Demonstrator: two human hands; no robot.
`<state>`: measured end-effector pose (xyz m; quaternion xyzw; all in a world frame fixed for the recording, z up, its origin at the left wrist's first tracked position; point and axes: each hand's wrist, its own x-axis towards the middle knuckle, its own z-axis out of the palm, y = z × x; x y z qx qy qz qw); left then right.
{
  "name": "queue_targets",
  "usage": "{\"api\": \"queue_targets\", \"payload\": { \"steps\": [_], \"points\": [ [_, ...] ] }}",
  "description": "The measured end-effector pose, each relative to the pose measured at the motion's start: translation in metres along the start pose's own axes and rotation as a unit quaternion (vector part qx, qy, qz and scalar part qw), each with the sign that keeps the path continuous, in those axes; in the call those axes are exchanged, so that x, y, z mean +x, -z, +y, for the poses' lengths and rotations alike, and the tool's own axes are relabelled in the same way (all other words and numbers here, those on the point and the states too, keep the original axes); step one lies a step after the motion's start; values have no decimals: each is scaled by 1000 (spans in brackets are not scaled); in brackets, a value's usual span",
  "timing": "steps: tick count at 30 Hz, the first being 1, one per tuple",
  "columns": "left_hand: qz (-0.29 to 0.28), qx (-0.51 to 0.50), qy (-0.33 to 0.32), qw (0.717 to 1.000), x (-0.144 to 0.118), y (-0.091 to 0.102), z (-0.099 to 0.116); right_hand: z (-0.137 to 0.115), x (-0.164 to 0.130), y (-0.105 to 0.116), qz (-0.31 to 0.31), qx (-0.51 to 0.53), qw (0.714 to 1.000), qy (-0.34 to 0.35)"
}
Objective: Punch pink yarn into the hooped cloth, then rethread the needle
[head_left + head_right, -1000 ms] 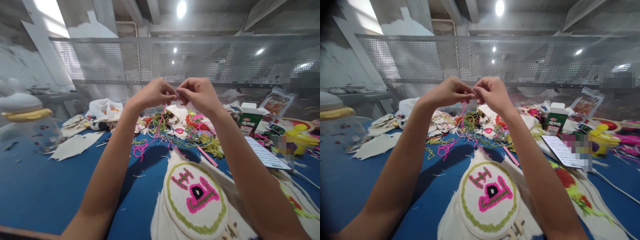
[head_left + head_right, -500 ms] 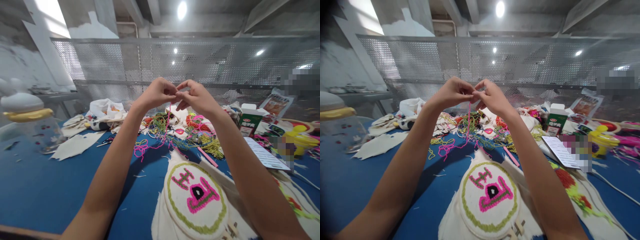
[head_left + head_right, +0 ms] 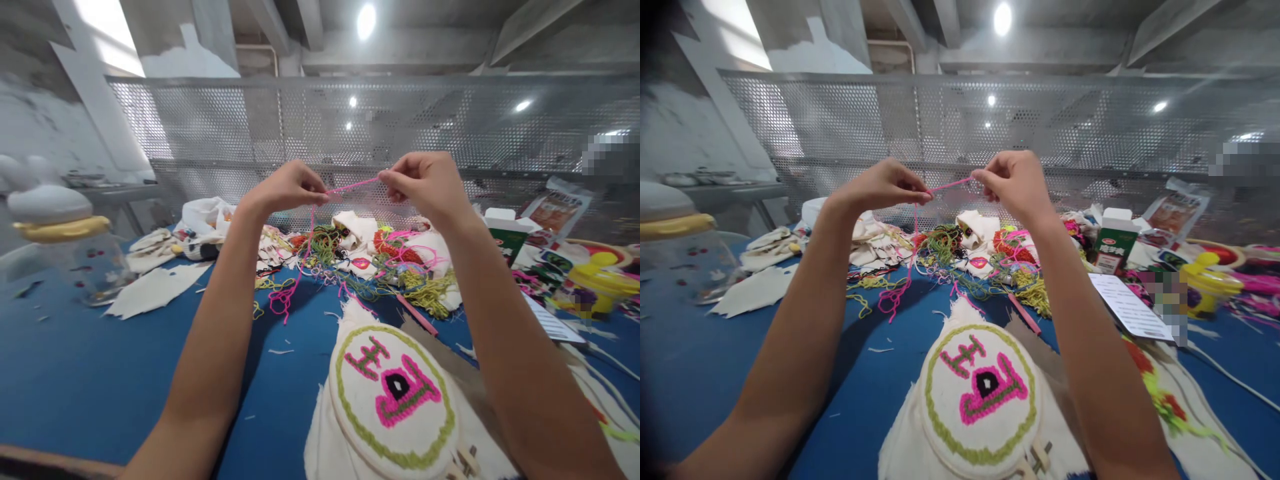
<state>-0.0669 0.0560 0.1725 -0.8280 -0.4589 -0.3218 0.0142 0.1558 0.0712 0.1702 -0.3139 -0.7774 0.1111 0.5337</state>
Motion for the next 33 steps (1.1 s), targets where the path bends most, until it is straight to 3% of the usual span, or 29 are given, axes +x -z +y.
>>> {"api": "queue_targets", "payload": {
  "steps": [3,5,8,11,13,16,18,20,23,25,29,33],
  "points": [
    [-21,53,79,995,-10,17,-17,4,2,12,72,-20,997,7],
    [-5,96,145,985,-19,28,-30,7,3,19,99,-27,995,0],
    [13,125,194,973,-31,40,-50,11,5,27,132,-29,991,-14],
    [0,135,227,964,-38,46,-61,10,4,29,124,-28,991,-33],
    [-40,122,235,964,-38,46,-58,6,2,25,65,-22,996,-52],
    [-104,76,199,971,-31,38,-36,-3,-3,12,-66,-24,995,-65],
    [-118,35,146,982,-22,26,-15,-8,-5,2,-131,-33,990,-46],
    [-81,-68,53,993,-11,12,5,-12,-7,-8,-168,-27,985,-19],
    [-61,-187,-56,979,3,-9,23,-12,-7,-15,-189,-5,982,-2],
    [-44,-219,-72,972,9,-19,25,-9,-6,-16,-187,2,982,-10],
    [-31,-269,-37,962,11,-26,20,-3,-4,-16,-166,26,985,-46],
    [-36,-253,-18,967,11,-27,17,0,-3,-22,-161,42,985,-55]
  ]
}}
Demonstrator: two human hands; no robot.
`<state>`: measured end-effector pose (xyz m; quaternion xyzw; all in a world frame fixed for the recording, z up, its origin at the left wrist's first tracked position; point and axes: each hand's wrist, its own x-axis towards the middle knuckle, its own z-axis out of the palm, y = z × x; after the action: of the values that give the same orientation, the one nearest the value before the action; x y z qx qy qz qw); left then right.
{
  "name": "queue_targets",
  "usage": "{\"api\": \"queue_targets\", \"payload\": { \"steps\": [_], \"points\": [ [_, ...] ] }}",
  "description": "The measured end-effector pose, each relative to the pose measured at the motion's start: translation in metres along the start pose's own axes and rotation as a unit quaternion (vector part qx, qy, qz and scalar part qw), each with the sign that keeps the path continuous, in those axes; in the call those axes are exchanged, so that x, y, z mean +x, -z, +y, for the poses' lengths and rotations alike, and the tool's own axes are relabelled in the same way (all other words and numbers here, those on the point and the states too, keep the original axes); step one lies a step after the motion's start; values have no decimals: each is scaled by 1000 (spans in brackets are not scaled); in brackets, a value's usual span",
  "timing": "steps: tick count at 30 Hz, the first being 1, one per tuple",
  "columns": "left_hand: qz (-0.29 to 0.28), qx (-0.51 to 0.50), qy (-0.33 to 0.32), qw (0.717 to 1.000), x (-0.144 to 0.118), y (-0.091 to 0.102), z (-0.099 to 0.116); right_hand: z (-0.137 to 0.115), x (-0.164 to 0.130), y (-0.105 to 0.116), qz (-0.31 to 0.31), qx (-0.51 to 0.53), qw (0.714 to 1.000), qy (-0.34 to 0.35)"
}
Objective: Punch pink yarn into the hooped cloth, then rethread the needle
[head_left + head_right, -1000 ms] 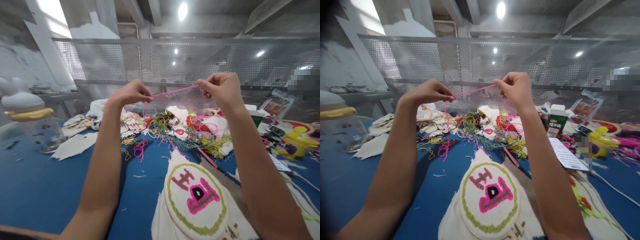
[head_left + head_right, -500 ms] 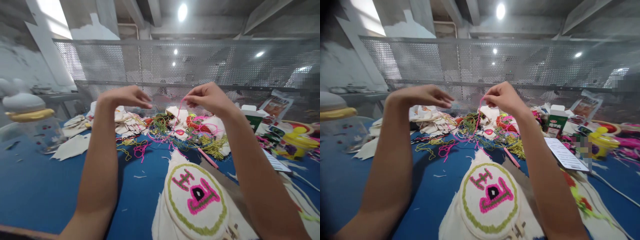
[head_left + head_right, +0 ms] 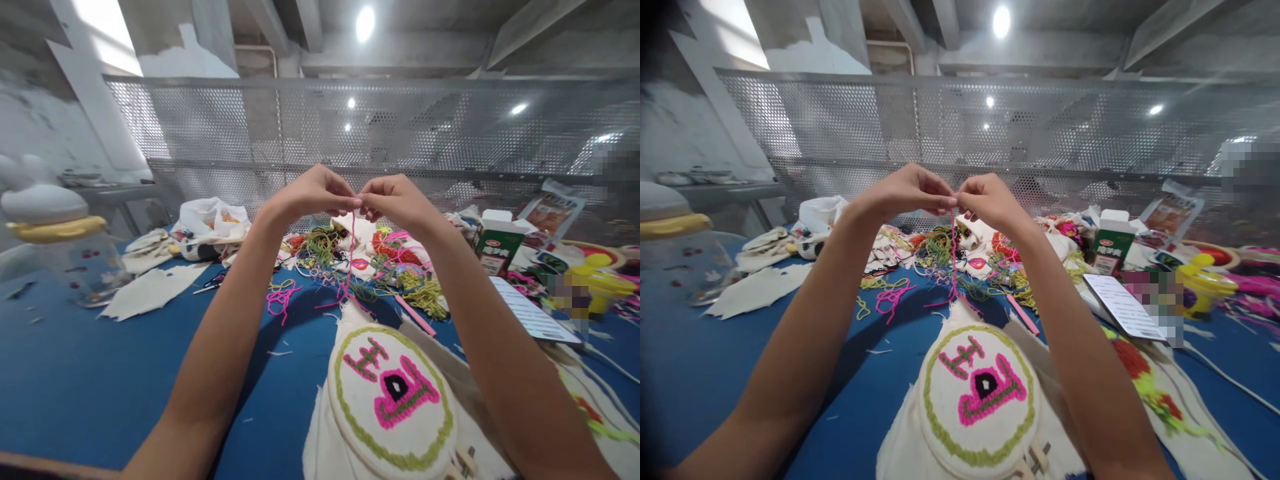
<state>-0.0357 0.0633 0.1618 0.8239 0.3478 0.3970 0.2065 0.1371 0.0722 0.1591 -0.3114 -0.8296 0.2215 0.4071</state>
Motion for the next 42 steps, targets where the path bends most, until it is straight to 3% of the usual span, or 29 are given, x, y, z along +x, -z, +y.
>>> {"api": "queue_targets", "payload": {
  "steps": [7,10,11,12,13,16,18,23,33,42],
  "points": [
    [1,77,19,997,1,1,1,11,4,-1,-10,-10,1000,-10],
    [66,131,45,988,-4,11,2,33,8,0,-122,-82,988,-54],
    [96,164,56,980,-7,16,3,44,9,-1,-185,-140,969,-86],
    [127,200,66,969,-10,22,4,54,10,-3,-273,-206,931,-128],
    [160,235,73,956,-14,29,5,65,11,-7,-319,-231,906,-156],
    [229,272,81,931,-25,46,9,95,9,-21,-425,-264,836,-226],
    [251,270,84,926,-32,53,10,109,6,-33,-462,-275,806,-248],
    [268,261,93,923,-38,58,10,121,1,-49,-464,-320,786,-253],
    [255,259,103,926,-35,57,11,136,0,-44,-466,-317,780,-271],
    [235,249,98,934,-33,59,5,132,3,-51,-506,-355,751,-234]
  ]
}}
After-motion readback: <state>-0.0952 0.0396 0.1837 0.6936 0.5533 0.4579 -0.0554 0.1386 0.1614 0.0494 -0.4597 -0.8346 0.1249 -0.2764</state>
